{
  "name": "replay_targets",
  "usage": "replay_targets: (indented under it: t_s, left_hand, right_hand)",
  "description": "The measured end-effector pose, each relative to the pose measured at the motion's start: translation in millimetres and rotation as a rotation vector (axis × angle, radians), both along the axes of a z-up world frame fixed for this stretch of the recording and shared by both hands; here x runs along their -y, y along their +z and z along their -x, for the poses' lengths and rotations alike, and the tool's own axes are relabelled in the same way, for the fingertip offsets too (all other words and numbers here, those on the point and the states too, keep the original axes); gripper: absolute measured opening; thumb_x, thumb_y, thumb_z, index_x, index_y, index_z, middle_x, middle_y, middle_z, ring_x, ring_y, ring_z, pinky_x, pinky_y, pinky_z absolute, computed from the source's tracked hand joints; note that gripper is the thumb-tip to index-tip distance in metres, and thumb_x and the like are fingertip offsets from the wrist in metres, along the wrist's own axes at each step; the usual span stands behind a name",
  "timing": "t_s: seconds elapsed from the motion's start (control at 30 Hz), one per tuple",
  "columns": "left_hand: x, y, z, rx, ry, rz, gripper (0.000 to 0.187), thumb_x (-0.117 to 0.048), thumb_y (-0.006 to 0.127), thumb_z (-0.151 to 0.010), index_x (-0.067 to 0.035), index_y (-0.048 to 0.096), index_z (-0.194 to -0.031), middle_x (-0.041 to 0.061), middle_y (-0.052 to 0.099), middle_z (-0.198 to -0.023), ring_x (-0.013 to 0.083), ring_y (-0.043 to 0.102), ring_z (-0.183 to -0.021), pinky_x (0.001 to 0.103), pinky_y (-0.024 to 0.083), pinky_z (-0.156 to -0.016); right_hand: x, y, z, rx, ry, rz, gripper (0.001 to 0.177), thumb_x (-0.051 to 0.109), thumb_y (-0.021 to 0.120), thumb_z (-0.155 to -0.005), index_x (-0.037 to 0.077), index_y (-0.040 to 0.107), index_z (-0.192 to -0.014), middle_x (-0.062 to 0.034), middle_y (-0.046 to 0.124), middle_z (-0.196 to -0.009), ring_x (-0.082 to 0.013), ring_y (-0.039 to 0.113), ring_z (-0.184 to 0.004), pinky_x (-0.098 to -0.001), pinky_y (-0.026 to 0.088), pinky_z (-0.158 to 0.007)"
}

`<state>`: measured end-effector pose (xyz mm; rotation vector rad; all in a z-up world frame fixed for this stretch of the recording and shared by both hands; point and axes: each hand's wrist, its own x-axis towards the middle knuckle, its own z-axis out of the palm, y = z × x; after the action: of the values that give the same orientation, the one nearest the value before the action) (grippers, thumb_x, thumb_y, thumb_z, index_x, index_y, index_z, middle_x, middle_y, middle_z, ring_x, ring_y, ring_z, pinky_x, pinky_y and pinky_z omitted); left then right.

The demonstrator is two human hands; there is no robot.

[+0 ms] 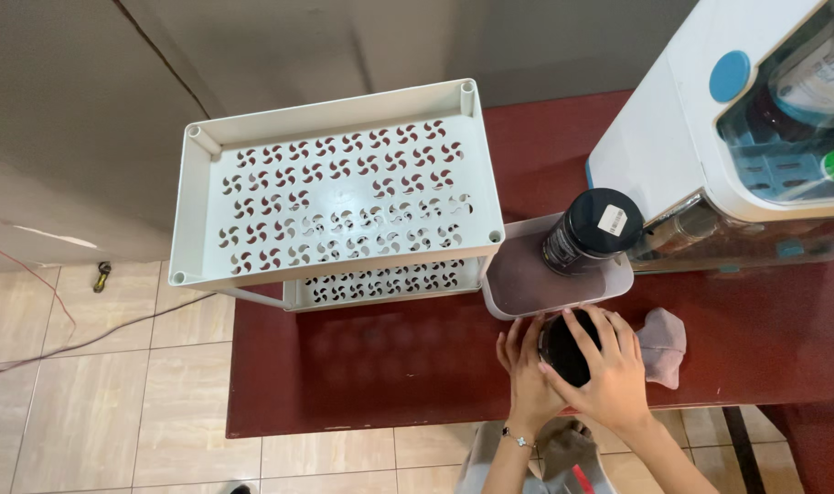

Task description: The person wipes the exterior of two black supplement containers with a cloth on a red table, then places them into a small plastic bin. The person also opens a silver travel mug and places it on the table.

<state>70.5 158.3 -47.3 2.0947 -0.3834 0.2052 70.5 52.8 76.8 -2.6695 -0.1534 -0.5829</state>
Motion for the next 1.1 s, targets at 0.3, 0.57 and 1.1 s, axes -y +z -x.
replay_targets:
  t_s: [0.3,0.57,1.1]
  left_hand:
    - [-16.4,-5.6,-12.7,-0.027,-0.212,0.040,0.115,-0.067,0.082,-0.063,-0.008,0.048,-0.155,0.005,0.057,-0.157,0.0267,0.052,-0.134,0.050,0.027,-0.118]
    - [-13.5,-14.9,-4.1,0.057,-0.149,-0.111,0.131,-0.067,0.083,-0.070,-0.002,0.028,-0.169,0.004,0.056,-0.158,0.0253,0.053,-0.133,0.056,0.017,-0.128]
    - [-13.5,-12.3,-6.5,-0.034,-0.207,0.033,0.123,-0.054,0.085,-0.063,-0.002,0.030,-0.161,0.013,0.029,-0.173,0.0305,0.053,-0.120,0.056,0.016,-0.121]
  right_hand:
    - [47.6,21.6,-7.0,-0.261,0.456,-0.004,0.077,0.044,0.082,-0.061,0.020,0.063,-0.132,-0.0043,0.058,-0.139,-0.0338,0.045,-0.138,-0.0715,-0.005,-0.116]
    - [16.8,30.1,0.9,-0.607,-0.047,0.473,0.103,0.072,0.062,-0.078,0.019,0.035,-0.162,-0.0134,0.039,-0.153,-0.0254,0.037,-0.140,-0.0713,-0.005,-0.127]
    - [25.8,25.1,-3.9,-0.273,0.409,0.339,0.081,0.039,0.070,-0.067,0.015,0.049,-0.142,-0.0117,0.046,-0.149,-0.0388,0.037,-0.144,-0.0736,0.006,-0.112]
